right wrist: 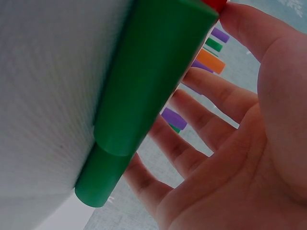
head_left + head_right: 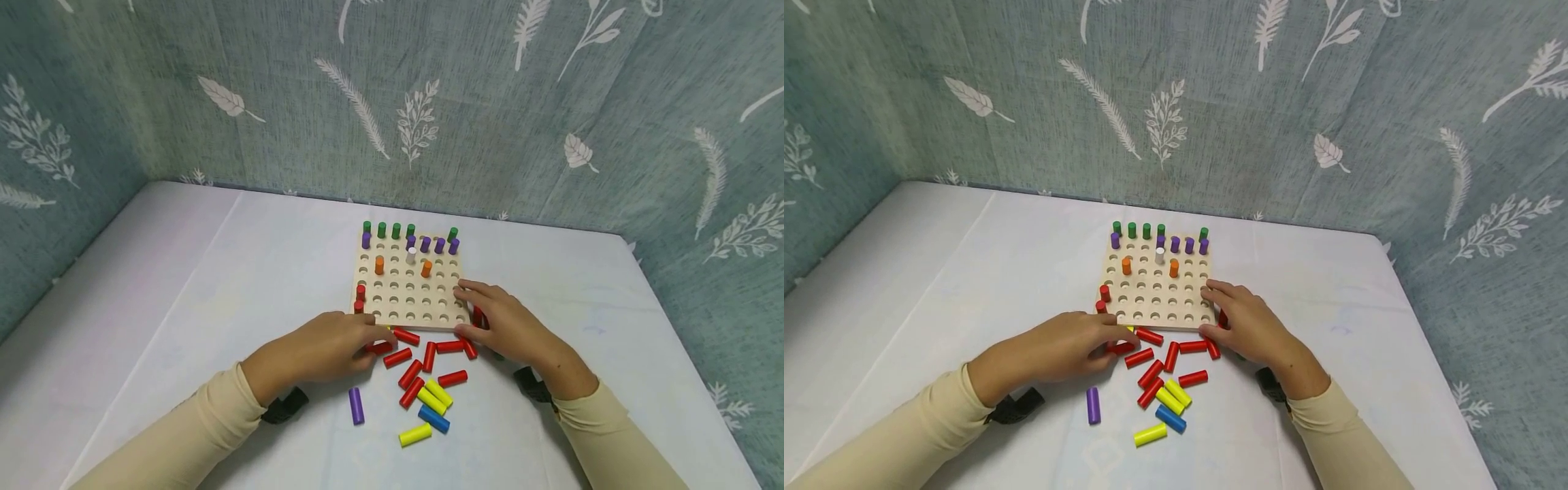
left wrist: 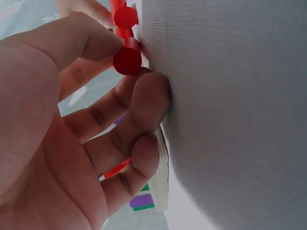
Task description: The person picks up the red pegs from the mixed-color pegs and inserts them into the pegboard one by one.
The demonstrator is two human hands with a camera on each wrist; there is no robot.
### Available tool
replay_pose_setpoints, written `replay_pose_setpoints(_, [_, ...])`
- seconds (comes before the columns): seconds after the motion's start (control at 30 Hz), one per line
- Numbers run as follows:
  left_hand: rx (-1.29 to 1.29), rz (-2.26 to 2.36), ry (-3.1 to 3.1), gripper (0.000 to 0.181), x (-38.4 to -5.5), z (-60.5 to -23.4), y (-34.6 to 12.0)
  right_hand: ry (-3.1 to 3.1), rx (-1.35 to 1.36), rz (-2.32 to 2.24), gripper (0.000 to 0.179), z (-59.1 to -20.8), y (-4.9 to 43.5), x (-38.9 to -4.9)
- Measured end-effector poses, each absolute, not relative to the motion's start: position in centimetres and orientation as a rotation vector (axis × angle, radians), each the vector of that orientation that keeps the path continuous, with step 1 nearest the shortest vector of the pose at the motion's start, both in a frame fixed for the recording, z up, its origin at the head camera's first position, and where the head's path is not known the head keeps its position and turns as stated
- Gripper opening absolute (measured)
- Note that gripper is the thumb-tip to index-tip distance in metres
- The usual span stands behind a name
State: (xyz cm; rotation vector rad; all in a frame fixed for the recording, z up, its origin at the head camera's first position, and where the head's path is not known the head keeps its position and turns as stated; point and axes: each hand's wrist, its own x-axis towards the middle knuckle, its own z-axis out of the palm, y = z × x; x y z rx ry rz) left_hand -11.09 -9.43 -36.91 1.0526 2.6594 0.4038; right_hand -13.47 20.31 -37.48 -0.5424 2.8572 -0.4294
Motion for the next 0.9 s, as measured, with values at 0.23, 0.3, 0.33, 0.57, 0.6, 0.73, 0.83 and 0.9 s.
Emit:
replay_pose_setpoints(0.23, [1.048, 0.451, 2.636, 0.033, -11.1, -36.9, -9.3, 2.846, -0.564, -0.431, 0.073, -37.4, 20.4, -13.4])
replay_pose_setpoints(0.3, [1.032, 0.456, 2.637, 0.032, -11.2, -36.8, -9.3, 2.859, -0.571, -0.435, 0.073, -37.4, 20.5, -13.5])
replay_pose_setpoints(0.33, [1.022, 0.459, 2.637, 0.032, -11.2, -36.7, -9.3, 2.864, -0.574, -0.440, 0.073, -37.3, 20.5, -13.5])
replay_pose_setpoints(0.57, [0.957, 0.544, 2.633, 0.031, -11.5, -36.3, -9.5, 2.854, -0.580, -0.447, 0.073, -37.3, 20.6, -13.5])
replay_pose_setpoints(0.6, [0.953, 0.567, 2.637, 0.031, -11.6, -36.1, -9.6, 2.853, -0.579, -0.446, 0.073, -37.3, 20.6, -13.5])
replay_pose_setpoints(0.73, [0.920, 0.672, 2.647, 0.034, -11.7, -35.5, -9.9, 2.862, -0.593, -0.450, 0.073, -37.3, 20.6, -13.5])
replay_pose_setpoints(0.83, [0.891, 0.751, 2.644, 0.036, -11.9, -35.2, -10.0, 2.858, -0.599, -0.462, 0.072, -37.3, 20.6, -13.5])
replay_pose_setpoints(0.9, [0.869, 0.794, 2.639, 0.036, -12.1, -35.2, -10.1, 2.856, -0.596, -0.462, 0.072, -37.4, 20.6, -13.5])
